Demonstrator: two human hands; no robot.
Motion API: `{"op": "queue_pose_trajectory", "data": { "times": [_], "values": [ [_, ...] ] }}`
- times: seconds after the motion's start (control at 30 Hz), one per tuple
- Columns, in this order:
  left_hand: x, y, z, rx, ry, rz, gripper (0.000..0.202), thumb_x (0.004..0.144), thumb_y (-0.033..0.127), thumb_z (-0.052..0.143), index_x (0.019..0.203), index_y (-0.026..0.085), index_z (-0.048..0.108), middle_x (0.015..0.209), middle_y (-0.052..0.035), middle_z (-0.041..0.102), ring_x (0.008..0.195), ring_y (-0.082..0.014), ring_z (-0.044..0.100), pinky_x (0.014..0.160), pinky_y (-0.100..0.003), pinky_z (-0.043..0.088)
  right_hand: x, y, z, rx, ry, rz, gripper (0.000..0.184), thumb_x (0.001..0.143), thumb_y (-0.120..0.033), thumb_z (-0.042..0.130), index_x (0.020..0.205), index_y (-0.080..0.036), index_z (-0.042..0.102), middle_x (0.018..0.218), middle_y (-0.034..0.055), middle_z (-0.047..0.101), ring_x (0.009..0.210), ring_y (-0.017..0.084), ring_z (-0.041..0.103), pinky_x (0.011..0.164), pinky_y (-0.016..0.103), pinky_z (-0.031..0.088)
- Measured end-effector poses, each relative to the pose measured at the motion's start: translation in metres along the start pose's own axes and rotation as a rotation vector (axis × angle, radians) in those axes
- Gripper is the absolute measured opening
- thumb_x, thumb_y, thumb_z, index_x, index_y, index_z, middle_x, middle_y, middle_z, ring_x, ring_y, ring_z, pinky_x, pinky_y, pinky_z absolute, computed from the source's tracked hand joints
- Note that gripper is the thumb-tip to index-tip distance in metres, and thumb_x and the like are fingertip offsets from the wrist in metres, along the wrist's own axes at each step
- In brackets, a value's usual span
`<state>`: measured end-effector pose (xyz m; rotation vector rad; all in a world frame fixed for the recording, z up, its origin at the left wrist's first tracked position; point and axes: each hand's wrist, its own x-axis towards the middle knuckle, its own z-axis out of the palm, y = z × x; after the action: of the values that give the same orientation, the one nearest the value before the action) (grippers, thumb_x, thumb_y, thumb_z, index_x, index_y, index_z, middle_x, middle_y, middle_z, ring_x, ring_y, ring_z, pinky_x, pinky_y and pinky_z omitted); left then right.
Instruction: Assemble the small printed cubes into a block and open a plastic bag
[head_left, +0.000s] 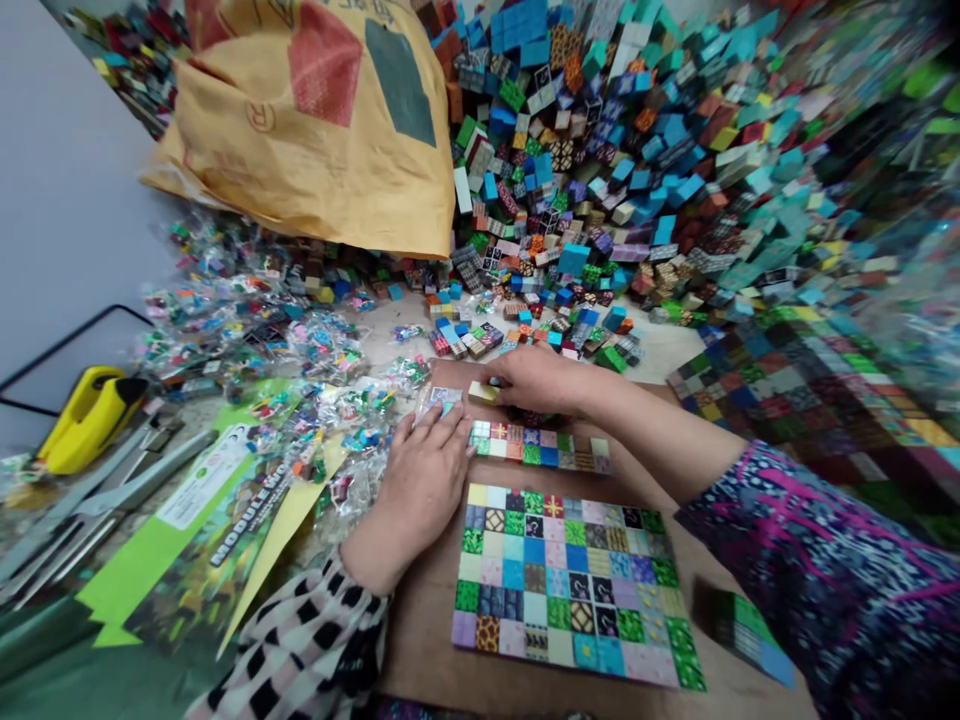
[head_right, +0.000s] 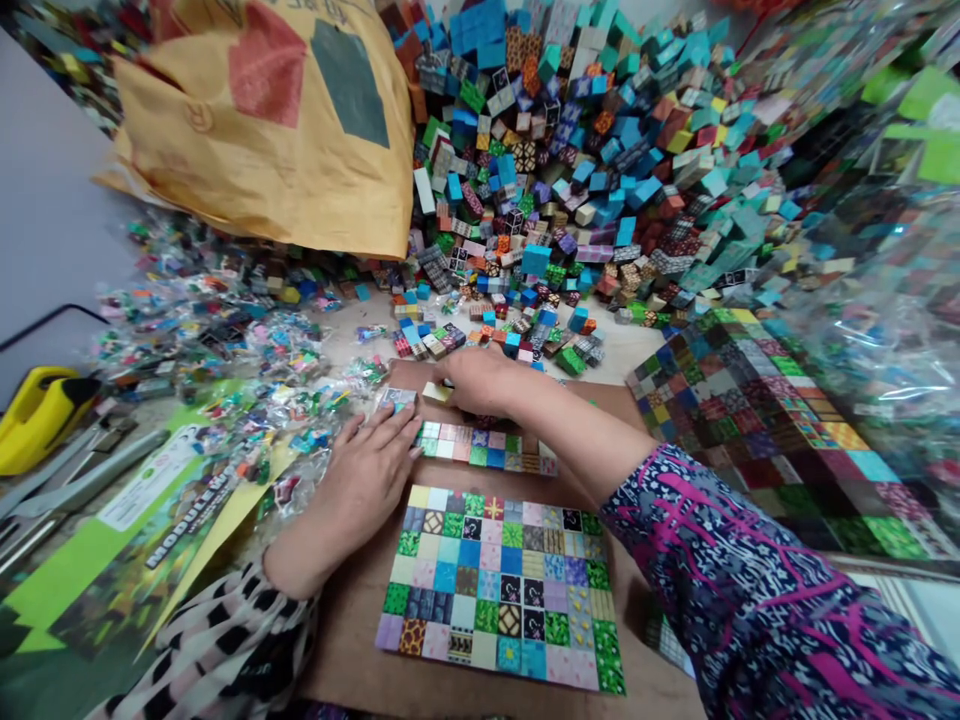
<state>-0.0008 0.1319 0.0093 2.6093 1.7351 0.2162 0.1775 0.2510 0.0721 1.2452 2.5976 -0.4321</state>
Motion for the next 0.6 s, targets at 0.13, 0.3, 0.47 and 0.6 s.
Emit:
{"op": "queue_pose_trajectory", "data": {
  "times": [0.13, 0.3, 0.47, 0.6],
  "values": [
    [0.000, 0.000, 0.001, 0.002, 0.005, 0.007, 0.041, 0.104, 0.030, 0.036, 0.138, 0.020, 0.057, 0.146, -0.0067, 0.055, 0.138, -0.0286, 0.047, 0.113, -0.052, 0.035, -0.006, -0.007, -0.004, 0.022, -0.028, -0.009, 0.036, 0.089, -0.017, 0.058, 0.123, -0.025, 0.069, 0.117, 0.0094, 0.072, 0.108, 0.027, 0.063, 0.082, 0.039, 0.043],
    [0.000, -0.001, 0.001, 0.001, 0.008, 0.015, 0.042, 0.104, 0.029, 0.036, 0.139, 0.017, 0.056, 0.146, -0.0075, 0.055, 0.138, -0.0291, 0.047, 0.114, -0.052, 0.034, -0.006, -0.010, 0.002, 0.027, -0.028, -0.033, 0.031, 0.092, -0.025, 0.056, 0.118, -0.026, 0.072, 0.113, 0.0092, 0.074, 0.099, 0.025, 0.065, 0.076, 0.036, 0.042],
    [0.000, -0.002, 0.000, 0.006, 0.007, 0.030, 0.043, 0.104, 0.028, 0.036, 0.139, 0.014, 0.056, 0.145, -0.0096, 0.056, 0.138, -0.0293, 0.047, 0.115, -0.053, 0.033, -0.004, -0.010, 0.009, 0.042, 0.005, -0.063, 0.029, 0.093, -0.026, 0.054, 0.114, -0.025, 0.074, 0.107, 0.0086, 0.075, 0.093, 0.023, 0.065, 0.072, 0.034, 0.040],
    [-0.001, -0.002, 0.000, 0.012, 0.007, 0.038, 0.044, 0.104, 0.028, 0.035, 0.140, 0.013, 0.056, 0.145, -0.0100, 0.055, 0.139, -0.0292, 0.046, 0.115, -0.053, 0.034, -0.007, -0.012, 0.007, 0.017, -0.001, -0.051, 0.028, 0.095, -0.025, 0.051, 0.110, -0.023, 0.075, 0.106, 0.0098, 0.075, 0.091, 0.022, 0.065, 0.071, 0.033, 0.038]
  ]
}}
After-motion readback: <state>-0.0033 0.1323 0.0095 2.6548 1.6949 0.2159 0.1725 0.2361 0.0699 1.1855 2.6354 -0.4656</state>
